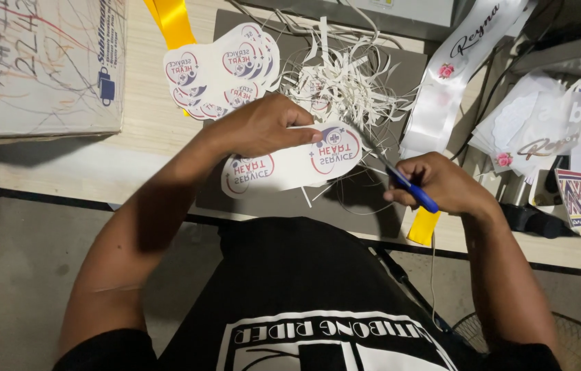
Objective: Cutting out circular printed designs from a sheet of paper using scissors.
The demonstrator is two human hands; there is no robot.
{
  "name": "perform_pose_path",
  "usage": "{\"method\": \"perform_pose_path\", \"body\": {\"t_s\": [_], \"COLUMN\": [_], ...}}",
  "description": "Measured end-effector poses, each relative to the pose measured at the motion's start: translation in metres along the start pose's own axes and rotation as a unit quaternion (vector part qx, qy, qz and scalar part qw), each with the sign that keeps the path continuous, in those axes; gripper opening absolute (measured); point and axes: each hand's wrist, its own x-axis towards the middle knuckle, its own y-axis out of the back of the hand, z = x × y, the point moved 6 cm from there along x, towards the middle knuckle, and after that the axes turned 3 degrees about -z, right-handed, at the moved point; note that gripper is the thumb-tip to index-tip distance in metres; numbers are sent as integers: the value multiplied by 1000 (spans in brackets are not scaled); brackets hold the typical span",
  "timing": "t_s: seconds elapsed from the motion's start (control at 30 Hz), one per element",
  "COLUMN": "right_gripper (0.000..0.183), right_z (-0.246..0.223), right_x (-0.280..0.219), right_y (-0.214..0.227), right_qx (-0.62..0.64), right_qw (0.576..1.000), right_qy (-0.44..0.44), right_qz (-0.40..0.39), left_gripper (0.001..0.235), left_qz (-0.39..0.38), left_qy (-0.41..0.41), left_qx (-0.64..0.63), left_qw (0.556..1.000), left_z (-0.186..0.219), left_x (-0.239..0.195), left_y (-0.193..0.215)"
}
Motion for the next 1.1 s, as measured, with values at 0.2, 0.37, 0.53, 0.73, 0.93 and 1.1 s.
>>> {"method": "perform_pose_path", "body": {"t_s": [0.2, 0.37, 0.53, 0.73, 0.93, 1.1], "right_gripper": [61, 71, 45, 27, 26, 27], "right_z": [22, -8, 23, 40, 56, 65], "right_x": [18, 46, 61, 70, 77, 73], "right_y": [-17, -76, -88, -67, -52, -49], "right_qx": [147, 415, 401, 391, 401, 247], "right_qw": [984, 891, 888, 882, 867, 917], "right_qy": [78, 158, 59, 62, 81, 7], "right_qz": [68, 97, 217, 257, 284, 312], "left_gripper": [40, 21, 30, 32, 33, 35], "left_qz": [92, 258, 348, 383, 448, 560], "left_qy": [-27, -99, -90, 14, -46, -2], "left_qx": [-56, -264, -407, -412, -536, -499], "left_qw": [994, 924, 840, 827, 714, 661], "left_z": [-30, -45, -71, -113, -167, -204], "left_x": [13, 28, 22, -10, -35, -51], "left_y": [-26, -60, -71, -69, -47, -15]}}
